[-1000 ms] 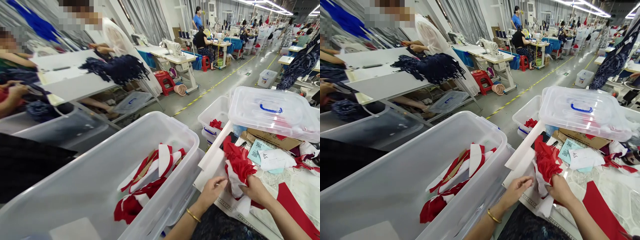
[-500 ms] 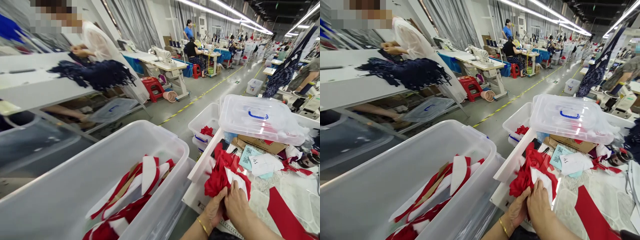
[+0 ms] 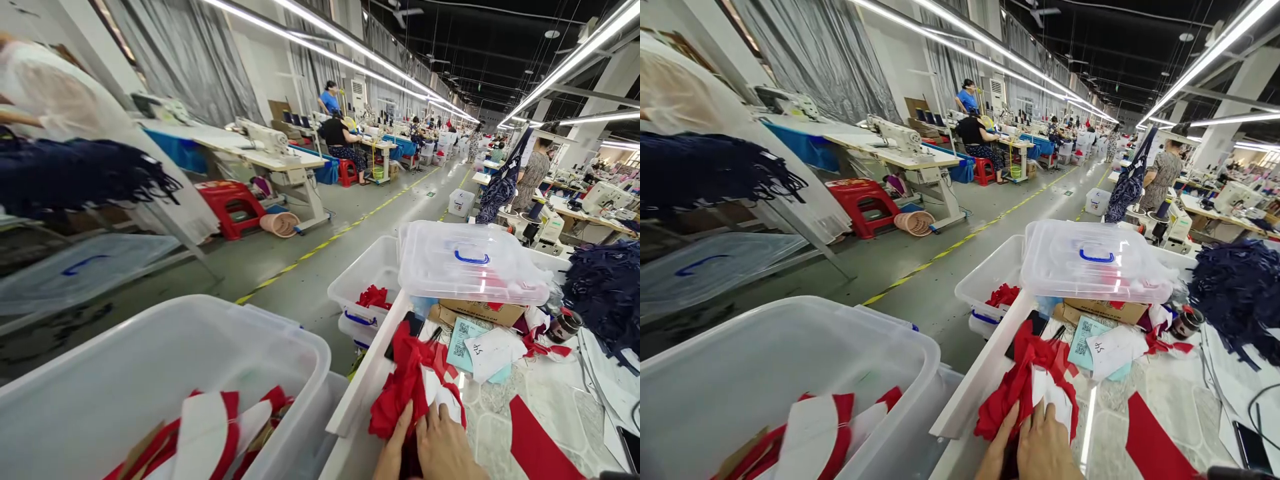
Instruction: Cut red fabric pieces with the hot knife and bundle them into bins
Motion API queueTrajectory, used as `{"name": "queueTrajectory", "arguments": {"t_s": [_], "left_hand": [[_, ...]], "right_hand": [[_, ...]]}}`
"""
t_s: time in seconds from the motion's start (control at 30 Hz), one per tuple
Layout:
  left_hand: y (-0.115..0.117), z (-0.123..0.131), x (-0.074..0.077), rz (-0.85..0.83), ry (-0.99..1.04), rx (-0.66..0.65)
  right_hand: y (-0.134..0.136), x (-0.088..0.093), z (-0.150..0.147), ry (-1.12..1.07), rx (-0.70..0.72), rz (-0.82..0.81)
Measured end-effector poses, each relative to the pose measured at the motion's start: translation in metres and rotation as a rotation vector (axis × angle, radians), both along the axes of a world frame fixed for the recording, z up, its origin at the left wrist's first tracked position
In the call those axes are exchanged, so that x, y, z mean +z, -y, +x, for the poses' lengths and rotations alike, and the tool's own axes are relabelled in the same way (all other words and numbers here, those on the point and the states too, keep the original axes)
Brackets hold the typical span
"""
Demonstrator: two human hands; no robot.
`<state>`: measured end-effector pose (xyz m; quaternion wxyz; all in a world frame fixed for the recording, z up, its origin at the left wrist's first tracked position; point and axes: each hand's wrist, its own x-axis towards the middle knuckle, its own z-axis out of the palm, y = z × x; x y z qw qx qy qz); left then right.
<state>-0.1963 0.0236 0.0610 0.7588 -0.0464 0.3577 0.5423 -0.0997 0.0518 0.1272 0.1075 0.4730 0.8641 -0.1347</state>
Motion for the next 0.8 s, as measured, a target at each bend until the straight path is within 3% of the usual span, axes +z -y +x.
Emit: {"name": "queueTrajectory", "arguments": {"t_s": [0.13,0.4,0.6,0.8], "left_hand": [[-0.006,-0.010,0.024,0.069,0.007,-0.034],[0.001,-0.010,0.046,0.291,-0.103,0.022],[-0.014,-0.010,0.069,0.077,-0.059,0.039],[-0.029,-0.010,0.073,-0.052,0.041,0.067]], "right_hand": [[0.005,0.017,0.011,-0.160,-0.034,-0.005],[0.017,0.023,0.029,-0.459,-0.125,0.270],[0.025,0.022,0.020,-0.584,-0.146,0.295],[0.032,0.023,0.037,-0.860,-0.135,0.322]]}}
